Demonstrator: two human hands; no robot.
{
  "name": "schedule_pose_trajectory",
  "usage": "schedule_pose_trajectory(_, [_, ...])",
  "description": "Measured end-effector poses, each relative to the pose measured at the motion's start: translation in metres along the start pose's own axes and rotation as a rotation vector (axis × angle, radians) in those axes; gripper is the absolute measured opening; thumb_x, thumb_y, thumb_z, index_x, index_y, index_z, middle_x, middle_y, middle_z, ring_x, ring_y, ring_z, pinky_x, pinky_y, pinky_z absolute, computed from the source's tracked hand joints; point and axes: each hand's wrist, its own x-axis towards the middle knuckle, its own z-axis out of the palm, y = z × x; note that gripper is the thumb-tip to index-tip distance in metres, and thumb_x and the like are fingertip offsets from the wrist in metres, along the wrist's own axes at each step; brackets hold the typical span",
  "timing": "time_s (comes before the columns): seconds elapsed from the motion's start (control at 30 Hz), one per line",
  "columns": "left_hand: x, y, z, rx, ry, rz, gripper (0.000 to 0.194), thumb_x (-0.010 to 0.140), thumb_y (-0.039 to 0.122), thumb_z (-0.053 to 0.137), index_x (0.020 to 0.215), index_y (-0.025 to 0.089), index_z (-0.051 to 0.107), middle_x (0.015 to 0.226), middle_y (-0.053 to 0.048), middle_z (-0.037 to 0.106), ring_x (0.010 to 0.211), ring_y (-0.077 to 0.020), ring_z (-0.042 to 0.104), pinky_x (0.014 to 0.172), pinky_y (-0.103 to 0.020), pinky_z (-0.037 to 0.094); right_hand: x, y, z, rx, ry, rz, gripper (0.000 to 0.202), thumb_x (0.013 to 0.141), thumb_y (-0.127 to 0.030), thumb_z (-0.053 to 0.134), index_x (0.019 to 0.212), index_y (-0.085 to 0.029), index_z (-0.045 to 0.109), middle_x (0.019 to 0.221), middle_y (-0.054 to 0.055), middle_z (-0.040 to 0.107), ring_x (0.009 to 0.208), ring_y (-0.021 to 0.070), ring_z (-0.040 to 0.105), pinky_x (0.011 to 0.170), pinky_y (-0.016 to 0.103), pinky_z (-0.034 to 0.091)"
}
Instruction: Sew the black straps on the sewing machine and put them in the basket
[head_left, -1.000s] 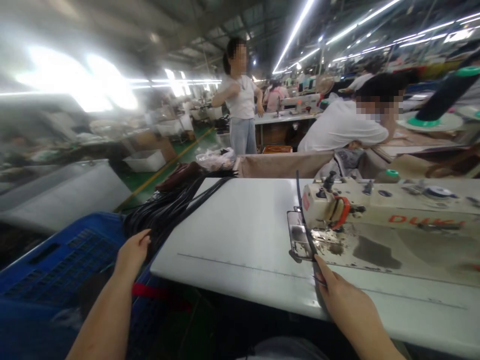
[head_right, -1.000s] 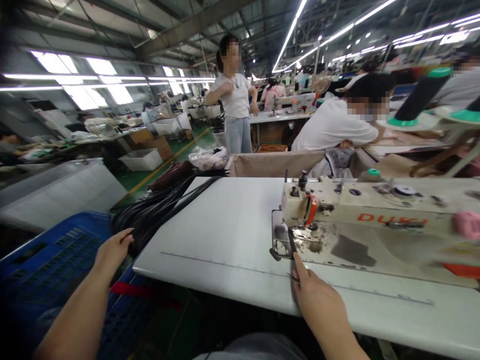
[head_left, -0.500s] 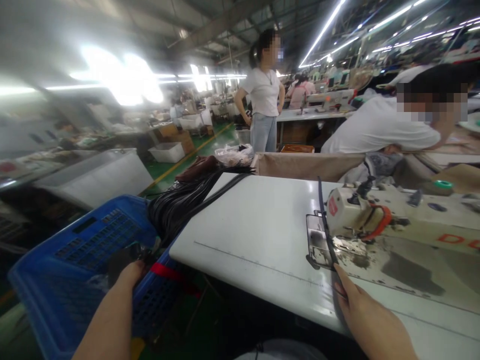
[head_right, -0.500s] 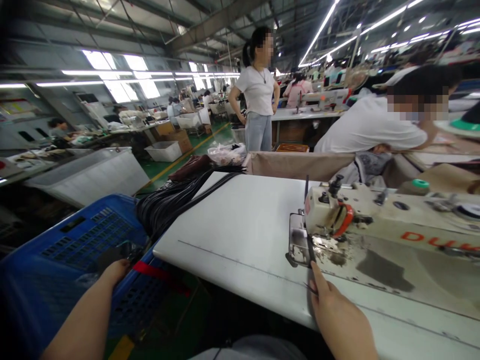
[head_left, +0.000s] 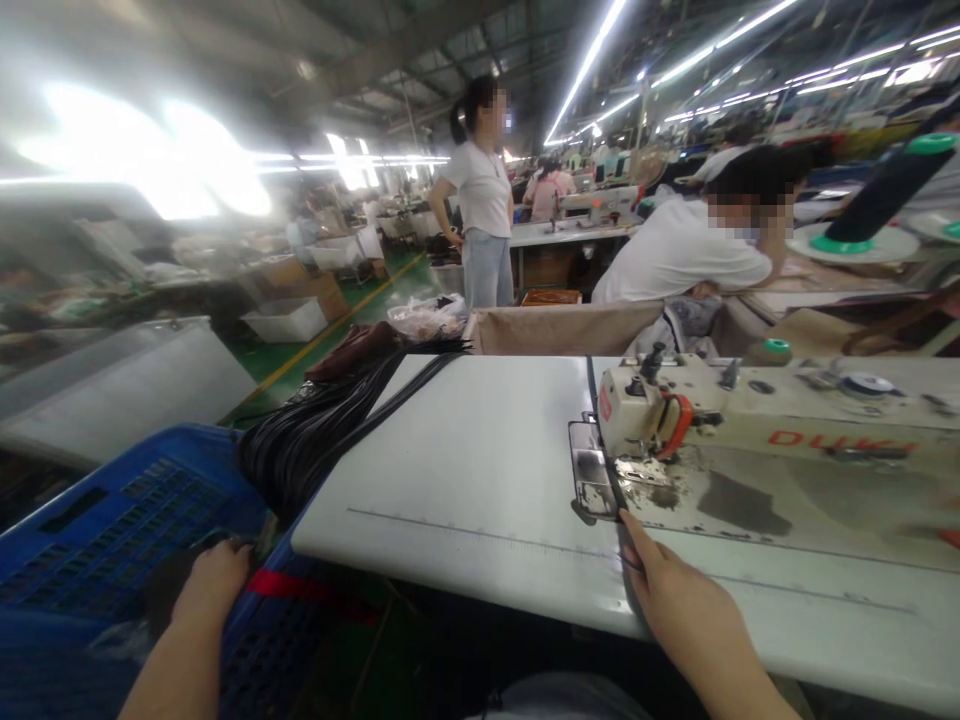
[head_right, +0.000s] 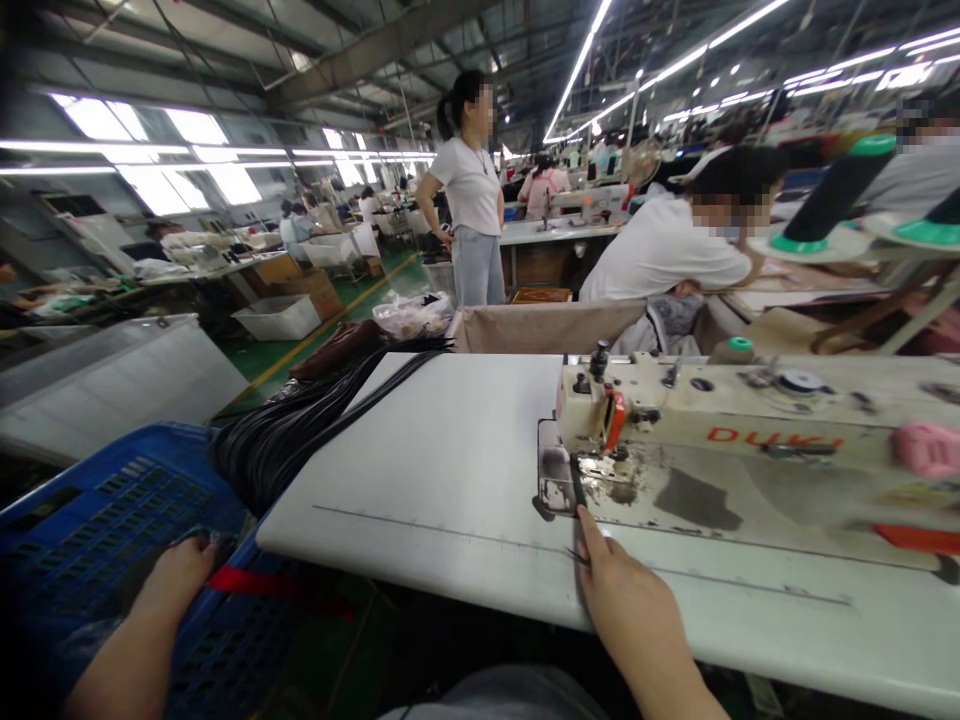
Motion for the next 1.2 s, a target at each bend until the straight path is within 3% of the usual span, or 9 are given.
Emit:
schedule_pose_trajectory(0.1, [0.0,0.033,0.0,-0.043,0.136,0.058,0.034,0.09,0.032,0.043,0.105,0.011,0.066,0.109,-0.02,0.069,0.121,-0.0371,0.062,0.099,-0.048,0.054,-0.001,-0.003,-0.003,-0.024,0.0,0.016,0.05,0.098,-0.022,0.048,0.148,-0.019,0.056,0.096,0.008,0.081,0.071,0.0223,0.077,0.058,0.028,0.057])
schedule_pose_trajectory(0.23, [-0.018,0.125,0.002,-0.277,0.271,0.394,0.038,0.091,0.036,0.042,0.113,0.014,0.062,0.121,-0.018,0.063,0.13,-0.0351,0.054,0.114,-0.049,0.045,-0.003,-0.01,-0.013,-0.05,-0.051,0.039,0.051,0.1,-0.022,0.046,0.15,-0.018,0.053,0.098,0.009,0.08,0.075,0.0229,0.076,0.063,0.03,0.055])
schedule_pose_trajectory(0.37, [-0.075,0.24,0.01,-0.517,0.054,0.753,0.038,0.092,0.037,0.042,0.113,0.015,0.065,0.123,-0.016,0.065,0.124,-0.0309,0.059,0.117,-0.048,0.043,-0.004,-0.015,-0.021,-0.038,-0.111,0.069,0.051,0.101,-0.023,0.046,0.152,-0.018,0.052,0.099,0.011,0.079,0.077,0.022,0.075,0.066,0.028,0.054])
schedule_pose_trajectory(0.47, [-0.135,0.314,0.016,-0.619,-0.125,1.017,0.035,0.096,0.032,0.044,0.116,0.019,0.07,0.131,-0.013,0.067,0.137,-0.0289,0.052,0.121,-0.049,0.04,-0.004,-0.016,-0.024,-0.026,-0.136,0.09,0.053,0.099,-0.022,0.05,0.153,-0.018,0.05,0.101,0.011,0.078,0.08,0.0217,0.075,0.069,0.027,0.054])
schedule_pose_trajectory(0.63, [-0.221,0.399,0.016,-0.609,-0.226,1.36,0.042,0.099,0.025,0.05,0.139,0.02,0.061,0.148,-0.012,0.059,0.149,-0.0294,0.041,0.124,-0.055,0.035,-0.006,-0.017,-0.025,0.009,-0.155,0.096,0.055,0.101,-0.023,0.05,0.155,-0.018,0.046,0.107,0.012,0.078,0.086,0.0222,0.076,0.074,0.028,0.055])
schedule_pose_trajectory(0.8, [-0.257,0.433,0.013,-0.577,-0.173,1.41,0.04,0.101,0.018,0.046,0.139,0.016,0.062,0.147,-0.012,0.06,0.148,-0.0271,0.045,0.126,-0.051,0.033,-0.011,-0.013,-0.024,0.098,-0.088,0.08,0.049,0.106,-0.034,0.042,0.151,-0.015,0.047,0.116,0.016,0.076,0.089,0.025,0.077,0.074,0.031,0.056])
schedule_pose_trajectory(0.97, [-0.263,0.43,0.018,-0.647,-0.114,1.446,0.038,0.1,0.013,0.045,0.129,0.017,0.069,0.137,-0.007,0.069,0.138,-0.0233,0.056,0.125,-0.044,0.034,-0.012,0.001,-0.025,0.37,-0.054,0.119,0.051,0.104,-0.044,0.04,0.144,-0.016,0.054,0.095,0.01,0.077,0.079,0.0236,0.074,0.072,0.031,0.053])
schedule_pose_trajectory(1.07, [-0.266,0.427,0.018,-0.594,-0.082,1.435,0.039,0.103,0.017,0.044,0.136,0.016,0.064,0.146,-0.008,0.063,0.143,-0.0251,0.051,0.125,-0.044,0.033,-0.007,0.009,-0.026,0.575,-0.031,0.215,0.049,0.099,-0.05,0.045,0.13,-0.019,0.065,0.075,0.003,0.069,0.067,0.0209,0.067,0.067,0.029,0.05])
schedule_pose_trajectory(1.2, [-0.27,0.429,0.016,-0.515,-0.049,1.413,0.046,0.106,0.033,0.046,0.146,0.013,0.055,0.155,-0.012,0.052,0.149,-0.0281,0.043,0.125,-0.045,0.03,-0.001,0.018,-0.028,0.78,-0.031,0.314,0.047,0.091,-0.056,0.051,0.108,-0.018,0.073,0.064,-0.001,0.058,0.059,0.0187,0.054,0.061,0.029,0.045])
